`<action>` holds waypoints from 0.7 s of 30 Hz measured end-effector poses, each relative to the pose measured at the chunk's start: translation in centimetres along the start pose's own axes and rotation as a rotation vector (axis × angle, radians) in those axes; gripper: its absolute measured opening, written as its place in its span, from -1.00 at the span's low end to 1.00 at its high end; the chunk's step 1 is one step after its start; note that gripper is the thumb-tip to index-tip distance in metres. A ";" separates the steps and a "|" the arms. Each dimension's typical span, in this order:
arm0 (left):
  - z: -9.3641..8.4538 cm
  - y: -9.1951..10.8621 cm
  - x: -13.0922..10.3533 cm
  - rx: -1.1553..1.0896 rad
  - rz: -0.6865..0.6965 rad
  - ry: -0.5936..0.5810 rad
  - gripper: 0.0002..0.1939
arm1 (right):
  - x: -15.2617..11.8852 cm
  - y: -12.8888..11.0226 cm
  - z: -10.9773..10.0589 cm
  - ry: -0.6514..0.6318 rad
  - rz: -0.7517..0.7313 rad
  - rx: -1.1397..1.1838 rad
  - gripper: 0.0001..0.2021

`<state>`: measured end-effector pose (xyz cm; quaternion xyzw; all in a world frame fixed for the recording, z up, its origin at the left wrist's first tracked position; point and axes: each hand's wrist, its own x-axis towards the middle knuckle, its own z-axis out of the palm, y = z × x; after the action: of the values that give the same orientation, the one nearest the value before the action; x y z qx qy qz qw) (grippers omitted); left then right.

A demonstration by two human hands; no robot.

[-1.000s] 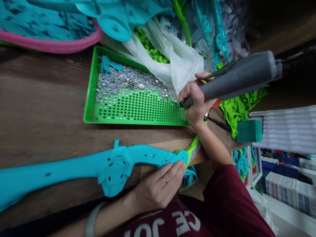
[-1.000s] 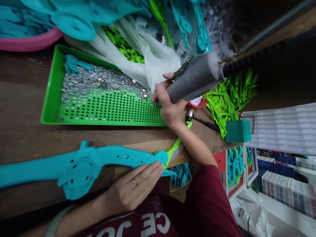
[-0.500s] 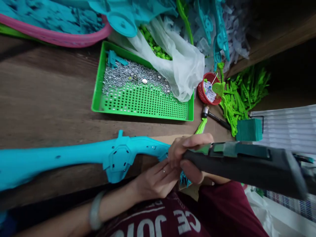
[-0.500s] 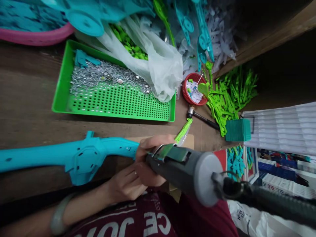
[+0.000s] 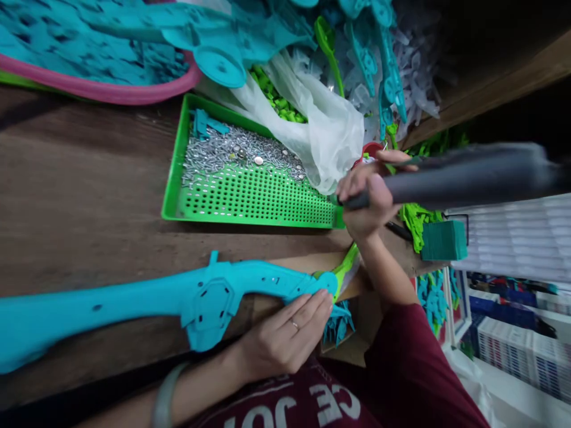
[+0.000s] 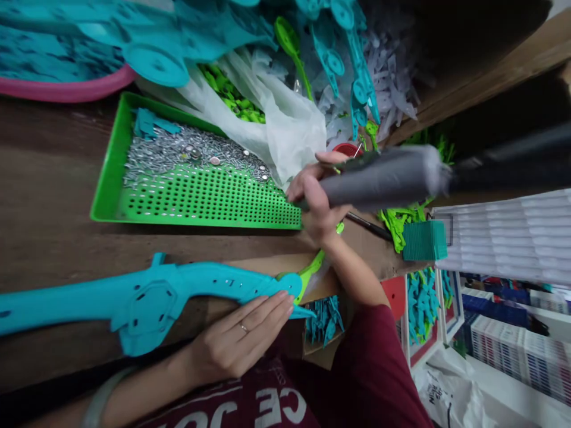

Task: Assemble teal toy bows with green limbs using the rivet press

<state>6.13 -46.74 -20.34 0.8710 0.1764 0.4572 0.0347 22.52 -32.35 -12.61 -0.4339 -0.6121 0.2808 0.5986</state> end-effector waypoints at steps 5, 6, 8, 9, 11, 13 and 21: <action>-0.2 0.0 -0.1 -0.025 -0.003 -0.056 -0.61 | 1.6 3.9 0.9 0.179 0.003 -0.040 -0.59; -0.2 0.0 -0.1 -0.026 0.004 -0.061 -0.61 | 1.5 4.2 0.9 0.170 -0.014 -0.045 -0.58; -0.2 -0.1 -0.1 -0.028 0.012 -0.068 -0.62 | 1.2 4.7 0.7 0.140 -0.042 -0.042 -0.55; -0.1 -0.1 -0.1 -0.032 0.013 -0.058 -0.63 | 1.1 4.9 0.5 0.111 -0.028 -0.042 -0.55; 0.1 0.0 -0.2 -0.040 0.003 -0.021 -0.62 | 1.1 5.2 0.2 0.057 0.035 -0.058 -0.57; 0.4 0.1 -0.4 -0.044 -0.005 0.007 -0.61 | 1.2 5.2 0.1 0.054 0.060 -0.057 -0.57; 0.8 0.5 -0.5 -0.004 0.005 0.018 -0.64 | -0.3 -1.9 3.0 0.189 -0.037 0.104 -0.76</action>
<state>6.68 -47.26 -21.13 0.8671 0.1736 0.4656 0.0338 19.15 -33.01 -11.50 -0.4154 -0.5455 0.2590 0.6803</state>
